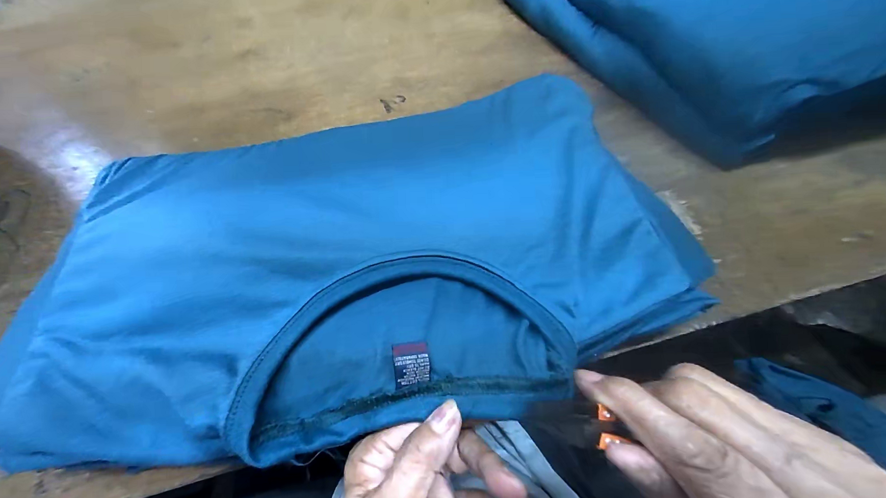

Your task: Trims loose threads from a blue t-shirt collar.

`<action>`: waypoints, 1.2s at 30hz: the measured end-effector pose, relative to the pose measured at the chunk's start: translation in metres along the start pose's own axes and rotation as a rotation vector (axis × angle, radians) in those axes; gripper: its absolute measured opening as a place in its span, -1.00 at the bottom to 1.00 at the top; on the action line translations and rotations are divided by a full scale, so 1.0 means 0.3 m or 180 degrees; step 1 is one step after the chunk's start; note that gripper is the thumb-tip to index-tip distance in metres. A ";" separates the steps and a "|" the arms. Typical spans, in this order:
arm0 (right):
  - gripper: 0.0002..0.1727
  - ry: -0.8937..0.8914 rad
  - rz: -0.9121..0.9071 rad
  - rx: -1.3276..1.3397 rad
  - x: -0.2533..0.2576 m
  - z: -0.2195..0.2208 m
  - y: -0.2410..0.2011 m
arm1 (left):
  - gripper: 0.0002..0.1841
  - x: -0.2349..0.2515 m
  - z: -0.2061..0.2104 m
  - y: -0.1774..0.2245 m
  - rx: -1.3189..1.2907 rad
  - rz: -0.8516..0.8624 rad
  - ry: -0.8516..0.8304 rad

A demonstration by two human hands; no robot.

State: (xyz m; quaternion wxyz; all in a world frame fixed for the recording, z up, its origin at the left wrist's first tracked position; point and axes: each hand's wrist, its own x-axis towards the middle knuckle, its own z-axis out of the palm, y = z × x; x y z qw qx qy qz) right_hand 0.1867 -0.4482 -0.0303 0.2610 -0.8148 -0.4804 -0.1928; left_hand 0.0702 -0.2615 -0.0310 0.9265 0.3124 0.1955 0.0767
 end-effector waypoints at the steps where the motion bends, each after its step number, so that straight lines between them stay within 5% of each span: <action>1: -0.60 0.0014 -0.0006 -0.0043 0.005 0.006 -0.005 | -0.60 -0.001 0.002 -0.002 0.0053 0.0059 0.0011; 36: -0.62 0.0104 0.0026 -0.0114 0.006 0.079 -0.045 | -0.70 -0.014 0.010 -0.012 0.0454 0.0326 0.0117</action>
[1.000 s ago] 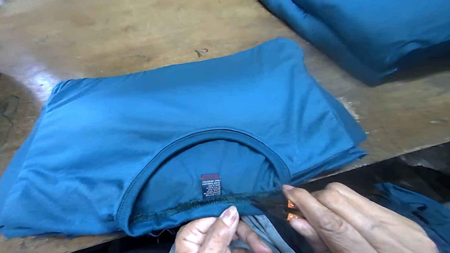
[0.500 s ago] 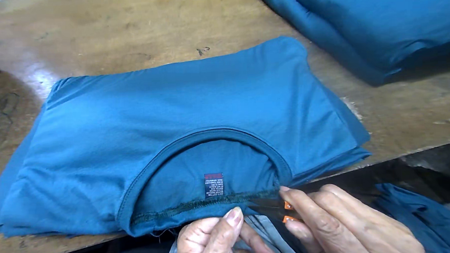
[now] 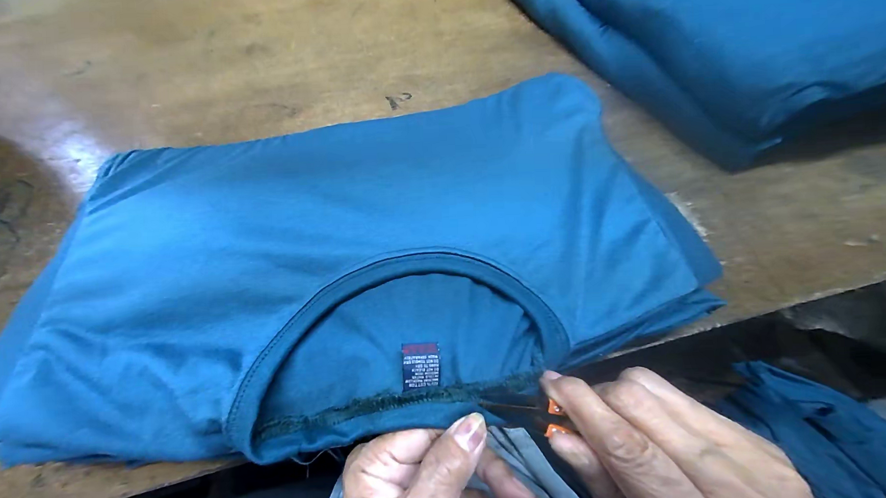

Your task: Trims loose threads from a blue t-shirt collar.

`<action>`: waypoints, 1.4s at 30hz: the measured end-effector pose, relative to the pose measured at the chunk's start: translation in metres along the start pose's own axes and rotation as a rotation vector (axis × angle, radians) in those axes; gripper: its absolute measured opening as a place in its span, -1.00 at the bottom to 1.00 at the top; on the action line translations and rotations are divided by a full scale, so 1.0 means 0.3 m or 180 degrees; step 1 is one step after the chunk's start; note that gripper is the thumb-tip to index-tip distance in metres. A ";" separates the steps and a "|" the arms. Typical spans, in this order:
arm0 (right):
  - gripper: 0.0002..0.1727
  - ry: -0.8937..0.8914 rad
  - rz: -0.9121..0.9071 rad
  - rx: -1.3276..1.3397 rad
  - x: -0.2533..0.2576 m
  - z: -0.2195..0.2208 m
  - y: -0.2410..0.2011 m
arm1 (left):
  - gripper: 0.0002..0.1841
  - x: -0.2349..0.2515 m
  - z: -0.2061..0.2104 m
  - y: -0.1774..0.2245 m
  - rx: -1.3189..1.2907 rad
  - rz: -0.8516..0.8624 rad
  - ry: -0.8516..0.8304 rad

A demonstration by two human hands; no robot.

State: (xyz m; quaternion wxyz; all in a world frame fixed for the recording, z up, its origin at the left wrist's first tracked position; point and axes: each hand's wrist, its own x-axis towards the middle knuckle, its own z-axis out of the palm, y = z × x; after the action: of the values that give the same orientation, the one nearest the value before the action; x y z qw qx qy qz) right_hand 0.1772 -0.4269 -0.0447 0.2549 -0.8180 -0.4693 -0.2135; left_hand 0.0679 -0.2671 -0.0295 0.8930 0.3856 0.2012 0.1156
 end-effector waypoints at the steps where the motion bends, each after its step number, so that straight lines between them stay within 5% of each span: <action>1: -0.62 -0.0037 0.0002 -0.0006 -0.002 -0.004 0.002 | -0.70 0.000 -0.002 0.001 0.0005 -0.0004 0.0011; 28: -0.69 0.0086 0.0107 0.0061 -0.010 0.022 -0.007 | -0.73 0.006 -0.004 -0.003 0.0210 -0.0037 0.0040; 37: -0.59 -0.0299 0.0190 0.0636 -0.046 -0.048 0.068 | -0.83 0.014 -0.022 -0.011 0.0326 -0.0014 -0.0060; 42: -0.46 -0.0184 0.0719 0.1348 -0.060 -0.051 0.088 | -0.87 0.018 -0.069 -0.026 0.0831 -0.0147 -0.0327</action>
State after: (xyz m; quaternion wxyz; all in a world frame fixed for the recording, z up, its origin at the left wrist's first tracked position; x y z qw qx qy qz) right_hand 0.1901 -0.4597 -0.0491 0.4295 -0.7994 -0.4162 -0.0571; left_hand 0.0637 -0.2571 -0.0495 0.8467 0.4993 0.1774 0.0480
